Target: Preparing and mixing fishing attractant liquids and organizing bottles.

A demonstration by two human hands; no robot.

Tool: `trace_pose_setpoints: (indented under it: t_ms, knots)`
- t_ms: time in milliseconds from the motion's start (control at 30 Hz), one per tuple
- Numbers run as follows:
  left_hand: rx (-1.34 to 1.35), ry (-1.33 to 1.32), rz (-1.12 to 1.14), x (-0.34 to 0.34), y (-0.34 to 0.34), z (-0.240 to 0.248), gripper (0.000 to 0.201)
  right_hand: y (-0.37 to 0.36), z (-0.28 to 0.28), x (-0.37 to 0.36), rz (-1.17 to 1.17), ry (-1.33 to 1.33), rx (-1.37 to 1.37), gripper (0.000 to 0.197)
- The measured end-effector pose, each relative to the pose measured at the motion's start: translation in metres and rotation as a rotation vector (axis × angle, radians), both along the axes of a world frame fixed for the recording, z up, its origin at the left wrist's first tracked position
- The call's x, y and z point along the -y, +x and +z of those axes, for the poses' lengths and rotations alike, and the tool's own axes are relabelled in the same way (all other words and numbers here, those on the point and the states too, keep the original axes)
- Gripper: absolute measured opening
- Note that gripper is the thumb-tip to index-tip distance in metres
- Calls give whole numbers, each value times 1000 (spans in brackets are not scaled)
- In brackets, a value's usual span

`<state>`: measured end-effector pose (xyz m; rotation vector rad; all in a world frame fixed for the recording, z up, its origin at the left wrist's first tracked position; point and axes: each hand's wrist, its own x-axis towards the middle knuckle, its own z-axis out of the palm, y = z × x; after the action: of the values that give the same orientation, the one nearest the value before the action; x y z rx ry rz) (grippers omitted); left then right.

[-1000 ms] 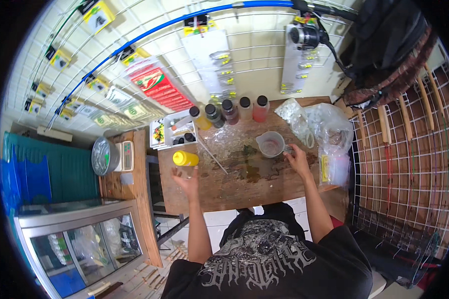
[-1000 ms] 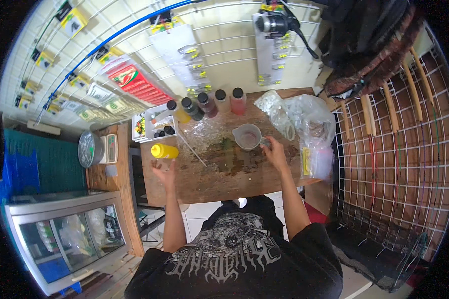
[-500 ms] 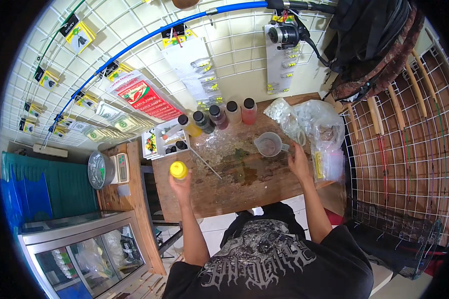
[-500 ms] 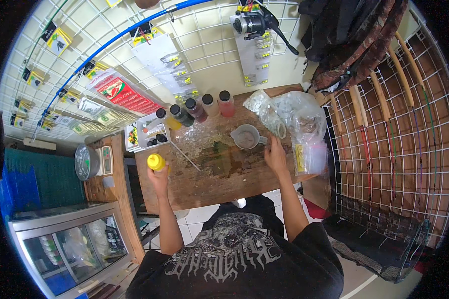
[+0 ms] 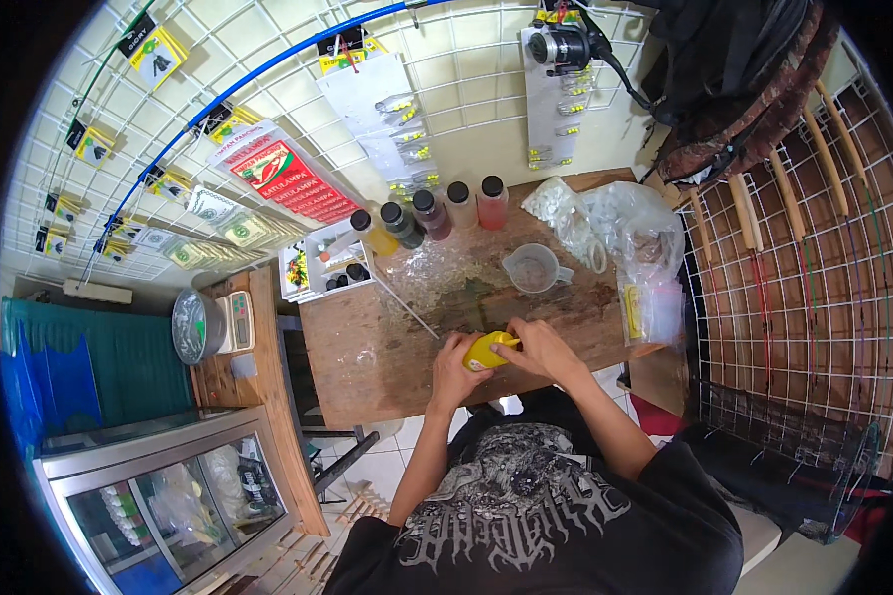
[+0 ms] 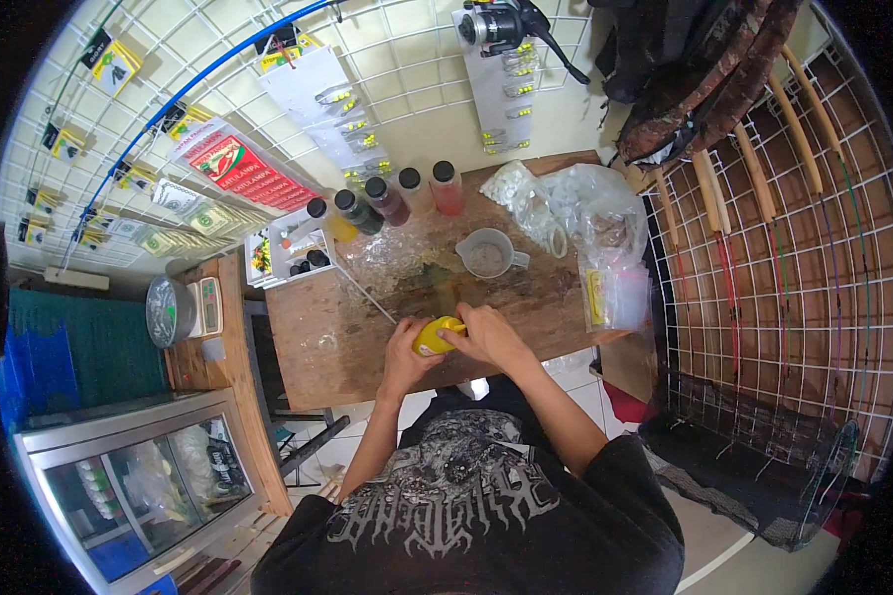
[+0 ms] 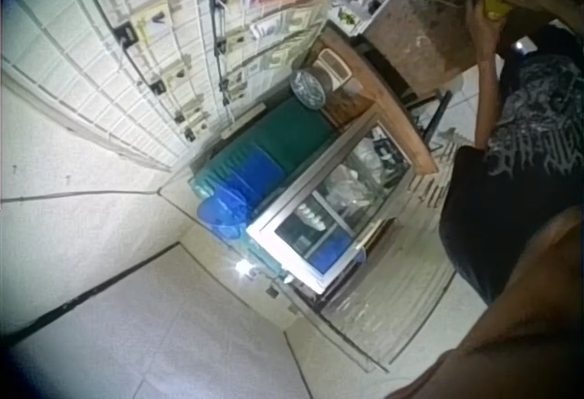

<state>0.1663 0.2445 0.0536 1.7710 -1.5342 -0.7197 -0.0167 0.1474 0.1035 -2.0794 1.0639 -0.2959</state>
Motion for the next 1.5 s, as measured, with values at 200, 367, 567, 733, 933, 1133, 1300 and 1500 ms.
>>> trace_pose_setpoints:
  t_ms: [200, 367, 567, 733, 933, 1133, 1300, 1500]
  knots:
    - [-3, 41, -118, 2, 0, -2, 68, -14, 13, -13, 21, 96, 16, 38]
    - [-32, 76, -216, 9, 7, 0, 68, -25, 5, -16, 149, -49, 218, 39]
    - [-78, 83, -182, 17, 2, -2, 67, -23, 38, -13, -31, 65, -5, 42]
    - [-18, 84, -231, 22, -3, 3, 67, -28, 16, -7, 33, 196, -165, 42]
    - [-180, 238, -261, 27, -1, 9, 67, -41, 12, -1, 232, -87, 197, 42]
    - [-187, 230, -268, 32, -4, 5, 67, -30, 44, -4, 48, 33, 127, 43]
    - [-52, 183, -292, 35, -7, 7, 66, -32, 19, 2, -31, 222, -138, 40]
    - [-86, 246, -271, 38, -1, 7, 68, -40, 15, 9, 193, -86, 235, 36]
